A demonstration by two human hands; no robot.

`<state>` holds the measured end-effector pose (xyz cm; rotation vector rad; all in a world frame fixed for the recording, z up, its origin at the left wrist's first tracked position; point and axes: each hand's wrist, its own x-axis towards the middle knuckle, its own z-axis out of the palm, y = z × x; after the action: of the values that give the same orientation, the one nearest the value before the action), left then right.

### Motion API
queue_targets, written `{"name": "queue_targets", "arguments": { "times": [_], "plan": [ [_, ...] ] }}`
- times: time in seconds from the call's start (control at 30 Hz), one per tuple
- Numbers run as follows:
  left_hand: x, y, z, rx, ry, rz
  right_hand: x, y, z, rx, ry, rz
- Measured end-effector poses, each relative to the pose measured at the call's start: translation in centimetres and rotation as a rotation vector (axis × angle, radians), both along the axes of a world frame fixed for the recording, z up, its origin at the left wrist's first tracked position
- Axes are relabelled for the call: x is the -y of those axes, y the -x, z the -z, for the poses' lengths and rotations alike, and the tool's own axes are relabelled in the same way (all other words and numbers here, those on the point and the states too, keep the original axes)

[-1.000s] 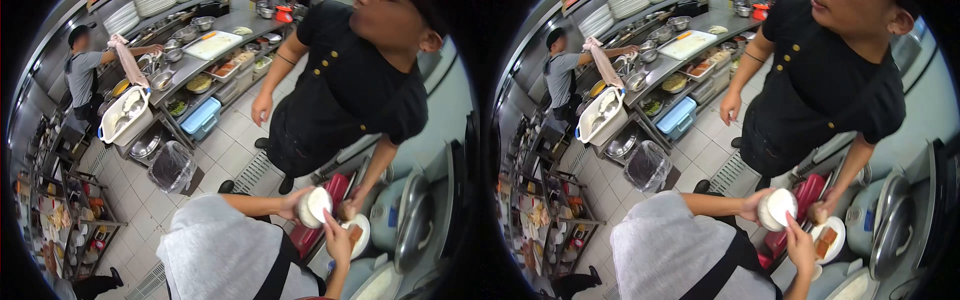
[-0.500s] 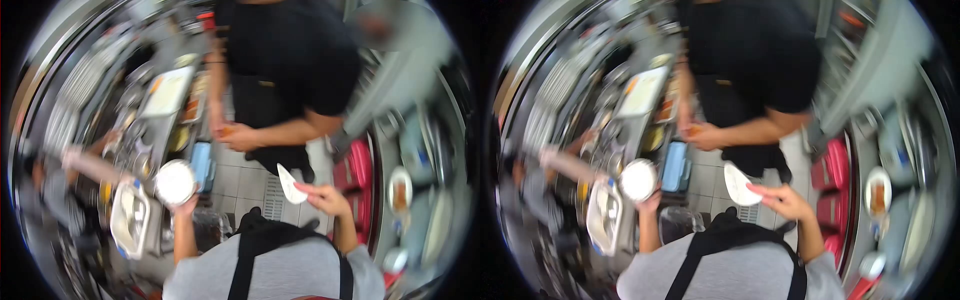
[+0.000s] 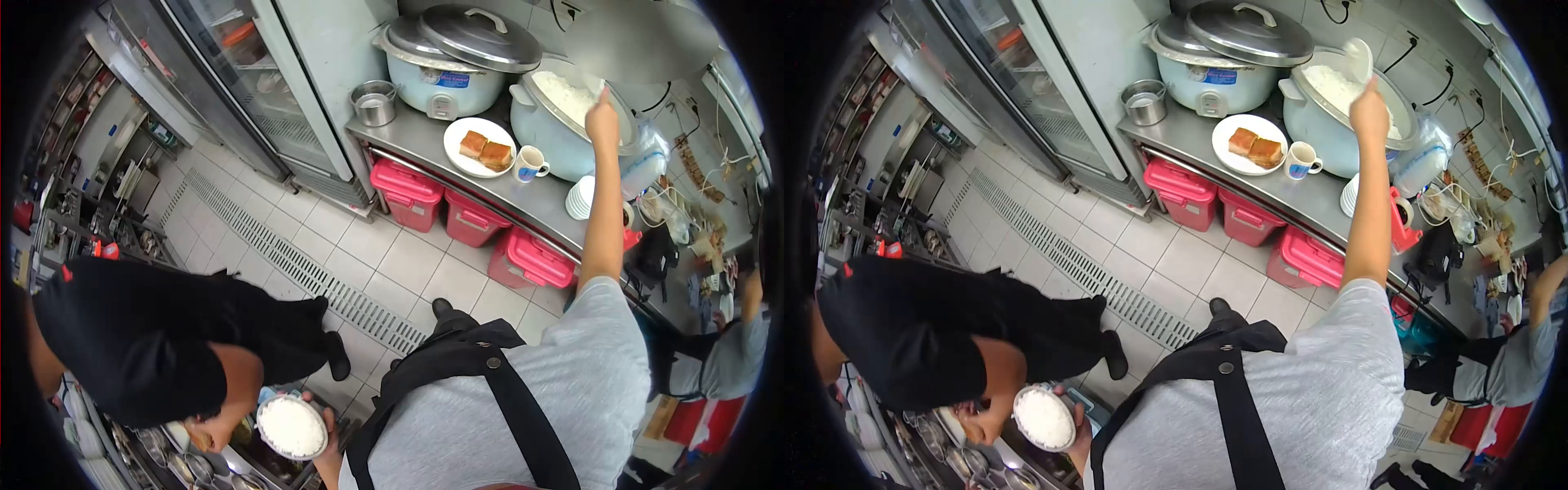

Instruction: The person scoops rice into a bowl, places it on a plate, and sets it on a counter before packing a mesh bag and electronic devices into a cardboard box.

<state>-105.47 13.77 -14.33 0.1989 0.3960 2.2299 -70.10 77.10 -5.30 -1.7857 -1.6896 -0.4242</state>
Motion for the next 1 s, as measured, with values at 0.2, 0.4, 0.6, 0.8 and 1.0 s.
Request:
{"name": "queue_targets", "arguments": {
  "times": [0.2,0.4,0.6,0.8,1.0],
  "plan": [
    [-11.3,0.1,-0.6,0.005,0.035,0.173,-6.2,-7.3,7.9,0.188,0.501,0.182],
    [-18.8,-0.5,-0.2,0.087,-0.219,0.381,-8.0,6.8,1.0,-0.068,0.094,-0.101],
    [-22.4,0.3,1.1,0.258,-0.074,0.225,-13.3,30.4,8.2,-0.713,0.848,-0.873],
    [-27.0,5.5,2.5,0.225,-0.064,0.158,-16.7,42.8,13.4,-0.129,0.584,-0.74],
    [-31.0,10.8,1.7,0.165,-0.095,0.171,-26.5,31.8,-3.1,0.179,-0.11,-0.017]
  ]
}}
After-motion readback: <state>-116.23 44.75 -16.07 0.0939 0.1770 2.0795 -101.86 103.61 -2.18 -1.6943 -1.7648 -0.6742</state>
